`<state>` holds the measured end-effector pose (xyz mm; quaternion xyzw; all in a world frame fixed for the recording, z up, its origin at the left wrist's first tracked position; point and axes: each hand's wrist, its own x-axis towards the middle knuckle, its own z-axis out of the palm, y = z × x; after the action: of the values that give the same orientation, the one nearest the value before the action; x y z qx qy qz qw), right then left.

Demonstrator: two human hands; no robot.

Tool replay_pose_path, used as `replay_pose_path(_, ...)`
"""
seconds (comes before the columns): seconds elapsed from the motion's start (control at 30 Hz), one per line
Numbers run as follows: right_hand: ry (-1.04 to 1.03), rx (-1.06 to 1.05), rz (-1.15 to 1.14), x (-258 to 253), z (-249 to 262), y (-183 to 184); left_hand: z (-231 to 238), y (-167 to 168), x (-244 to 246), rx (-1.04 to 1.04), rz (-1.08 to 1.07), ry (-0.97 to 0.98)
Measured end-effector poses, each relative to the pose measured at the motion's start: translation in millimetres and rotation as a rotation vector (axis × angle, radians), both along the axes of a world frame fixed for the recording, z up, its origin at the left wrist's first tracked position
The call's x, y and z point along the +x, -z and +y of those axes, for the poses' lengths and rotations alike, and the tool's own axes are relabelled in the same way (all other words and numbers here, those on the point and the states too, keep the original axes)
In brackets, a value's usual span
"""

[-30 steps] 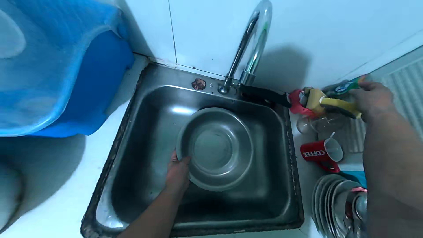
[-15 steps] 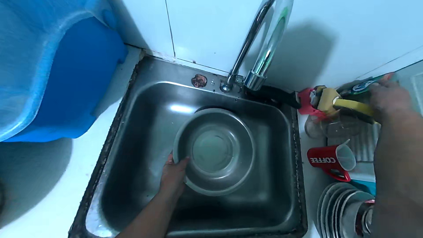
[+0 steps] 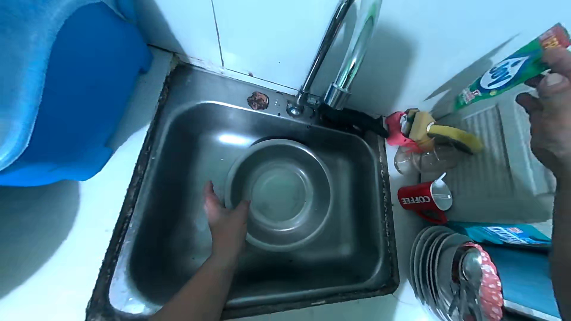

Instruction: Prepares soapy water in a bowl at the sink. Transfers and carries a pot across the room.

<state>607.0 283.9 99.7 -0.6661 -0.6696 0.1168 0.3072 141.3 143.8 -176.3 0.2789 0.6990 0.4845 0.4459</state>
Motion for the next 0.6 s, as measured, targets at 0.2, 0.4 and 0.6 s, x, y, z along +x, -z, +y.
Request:
replay_pose_path(0.2, -0.236, -0.105, 0.019, -132, -92, 11, -9, -25, 2, 0.519, -0.003, 0.17)
replay_pose_path(0.4, -0.517, -0.235, 0.309, -247, -171, 94, -9, -40, -31, 0.279, -0.754, 0.703)
replay_pose_path(0.6, -0.496, -0.242, 0.567, -268, -184, 145, -13, -49, -42, 0.097, -0.928, 0.98)
